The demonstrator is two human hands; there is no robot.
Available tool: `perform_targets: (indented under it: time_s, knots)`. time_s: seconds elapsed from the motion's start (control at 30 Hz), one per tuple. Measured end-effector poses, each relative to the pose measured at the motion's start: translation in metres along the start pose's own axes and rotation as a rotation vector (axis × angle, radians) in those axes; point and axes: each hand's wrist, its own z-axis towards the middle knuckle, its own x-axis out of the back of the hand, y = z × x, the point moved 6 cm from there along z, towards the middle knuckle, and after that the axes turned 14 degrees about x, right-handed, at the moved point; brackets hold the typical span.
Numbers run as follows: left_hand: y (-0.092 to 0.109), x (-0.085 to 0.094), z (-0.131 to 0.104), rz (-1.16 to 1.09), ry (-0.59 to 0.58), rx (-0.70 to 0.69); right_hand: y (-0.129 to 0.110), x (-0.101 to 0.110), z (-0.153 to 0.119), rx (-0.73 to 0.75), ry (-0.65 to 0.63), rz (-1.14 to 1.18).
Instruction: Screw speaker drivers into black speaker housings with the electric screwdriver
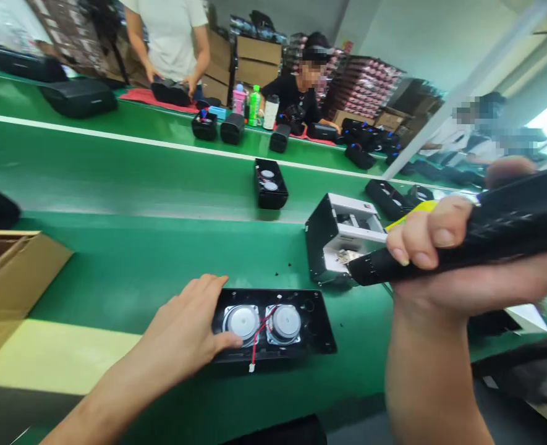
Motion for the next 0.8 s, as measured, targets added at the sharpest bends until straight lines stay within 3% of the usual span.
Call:
perform_targets:
  time_s: [0.1,0.2,0.37,0.5,0.63,0.8]
  knots:
    - [0.006,0.004,-0.005,-0.024,-0.027,0.018,0.013,-0.044,-0.004,-0.111,-0.114,0.107]
    - [0.007,0.005,-0.006,-0.052,-0.030,0.038,0.036,-0.083,-0.018,-0.186,-0.092,0.203]
    - [0.007,0.004,-0.005,-0.097,-0.029,0.046,0.073,-0.130,-0.050,-0.272,-0.160,0.334]
    - [0.006,0.004,-0.004,-0.117,-0.021,0.042,0.094,-0.141,-0.070,-0.279,-0.215,0.365]
    - [0.006,0.006,-0.003,-0.117,-0.026,0.044,0.107,-0.143,-0.082,-0.202,-0.262,0.372]
    - [0.007,0.005,-0.002,-0.125,-0.015,0.029,0.118,-0.145,-0.091,-0.214,-0.290,0.335]
